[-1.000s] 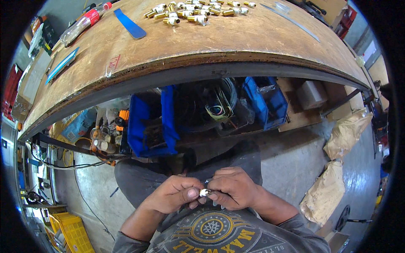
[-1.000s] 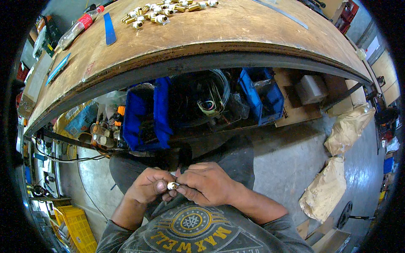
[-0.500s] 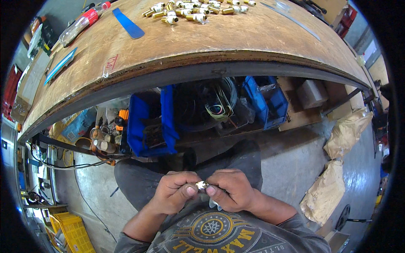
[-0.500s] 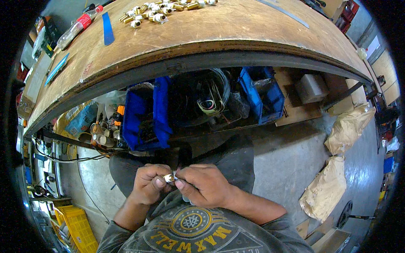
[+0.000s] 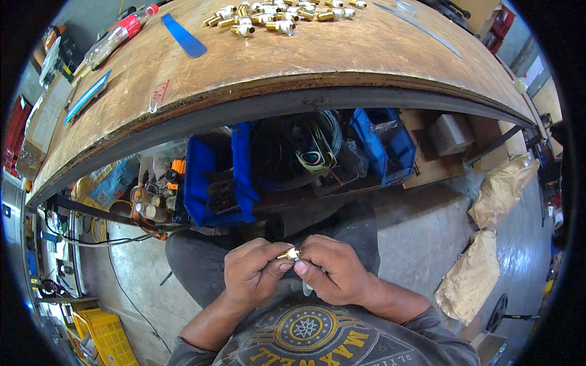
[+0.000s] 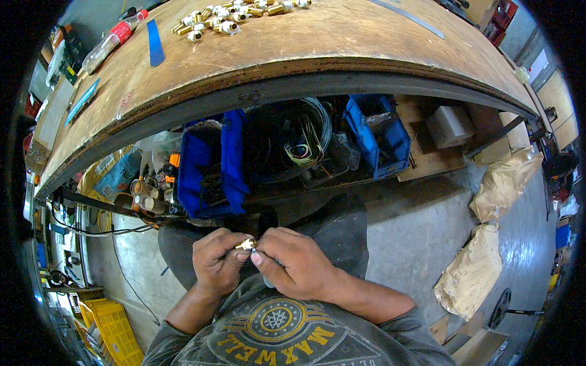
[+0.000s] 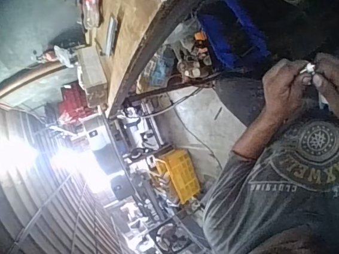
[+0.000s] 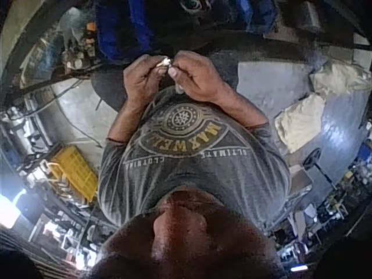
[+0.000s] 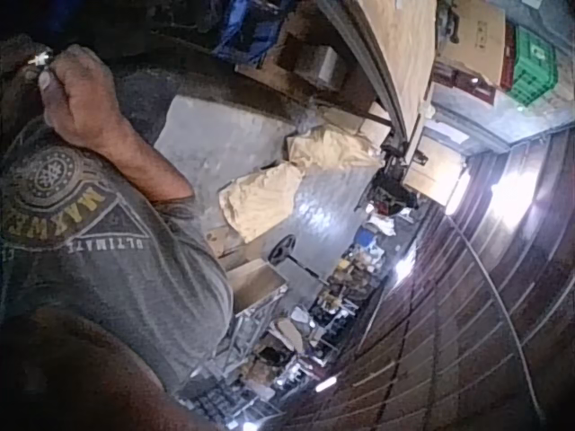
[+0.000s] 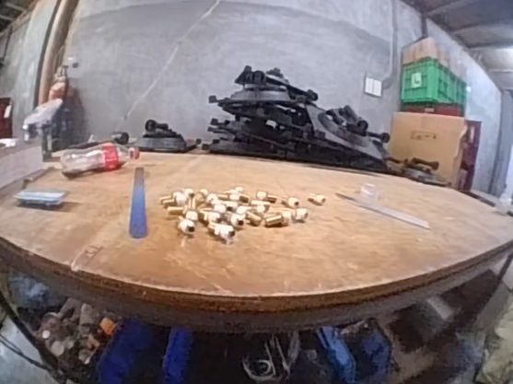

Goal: The person sits under a workbench and wraps white tape around small brass fittings one at a time. They pick each fitting from a pile on the table, wrap it with tape, and place it back on the table. The process is repeated throughout the clip.

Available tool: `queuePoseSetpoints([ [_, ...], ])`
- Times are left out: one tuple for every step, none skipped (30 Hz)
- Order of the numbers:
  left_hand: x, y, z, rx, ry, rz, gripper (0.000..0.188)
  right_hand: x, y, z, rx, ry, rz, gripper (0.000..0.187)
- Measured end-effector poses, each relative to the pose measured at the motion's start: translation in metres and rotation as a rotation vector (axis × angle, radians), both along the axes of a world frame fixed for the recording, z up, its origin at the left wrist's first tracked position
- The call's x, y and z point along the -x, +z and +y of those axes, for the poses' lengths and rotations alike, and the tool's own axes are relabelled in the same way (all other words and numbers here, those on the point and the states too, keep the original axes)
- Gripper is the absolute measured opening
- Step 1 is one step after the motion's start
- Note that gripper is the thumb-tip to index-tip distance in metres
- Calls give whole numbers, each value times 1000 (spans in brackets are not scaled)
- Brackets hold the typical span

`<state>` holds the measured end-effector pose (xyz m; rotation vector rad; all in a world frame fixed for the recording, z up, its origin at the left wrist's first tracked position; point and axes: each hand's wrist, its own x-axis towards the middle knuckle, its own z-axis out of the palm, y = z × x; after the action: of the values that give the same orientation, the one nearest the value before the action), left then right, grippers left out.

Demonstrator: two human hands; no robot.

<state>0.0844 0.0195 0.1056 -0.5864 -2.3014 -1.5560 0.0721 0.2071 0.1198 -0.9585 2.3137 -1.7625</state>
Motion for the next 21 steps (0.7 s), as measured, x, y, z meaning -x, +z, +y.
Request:
queuePoseSetpoints([
  [0, 0, 0, 15, 9, 7, 19, 0, 0, 1, 0, 4, -31, 14],
  [0, 0, 0, 29, 16, 16, 20, 0, 1, 2, 0, 6, -62, 15],
  [1, 0, 0, 36, 9, 31, 20, 0, 0, 3, -1, 8, -92, 16],
  [3, 0, -1, 42, 2, 46, 20, 0, 0, 3, -3, 11, -122, 16],
  [4, 0, -1, 50, -3, 60, 21, 0, -1, 4, -3, 15, -154, 17],
  [3, -1, -2, 50, -5, 51, 21, 0, 0, 5, 1, 27, -170, 18],
  [3, -1, -2, 50, -8, 42, 21, 0, 2, 5, 6, 39, -187, 18],
  [2, -1, -3, 50, -12, 33, 22, 0, 3, 6, 10, 50, -203, 19],
  [2, -1, -3, 49, -13, 27, 22, 0, 3, 6, 13, 59, -200, 19],
  [2, -2, -3, 49, -14, 20, 22, 0, 2, 7, 15, 68, -197, 19],
  [2, -1, -4, 49, -15, 14, 23, 1, 2, 7, 18, 78, -193, 20],
  [2, -2, -5, 87, -12, 42, 24, 1, 2, 7, 26, 74, -209, 20],
  [2, -2, -6, 126, -9, 71, 25, 0, 3, 7, 34, 70, -226, 21],
  [2, -3, -7, 163, -5, 100, 26, -1, 3, 7, 41, 68, -241, 21],
  [2, -2, -7, 195, 3, 124, 27, -1, 3, 6, 43, 53, -236, 22],
  [1, -1, -6, 228, 12, 148, 28, -1, 2, 6, 44, 38, -231, 23],
  [1, -1, -6, 261, 20, 172, 30, -2, 1, 6, 46, 24, -226, 24],
  [1, 0, -5, 260, 16, 201, 30, -1, 0, 6, 28, 13, -239, 26],
  [1, 0, -3, 259, 12, 229, 31, 0, -3, 7, 9, 2, -252, 27],
  [2, 0, -2, 257, 7, 256, 32, -1, -5, 8, -10, -10, -266, 28],
  [4, 1, -2, 246, -12, 252, 32, -1, -5, 9, -18, -9, -275, 28],
])
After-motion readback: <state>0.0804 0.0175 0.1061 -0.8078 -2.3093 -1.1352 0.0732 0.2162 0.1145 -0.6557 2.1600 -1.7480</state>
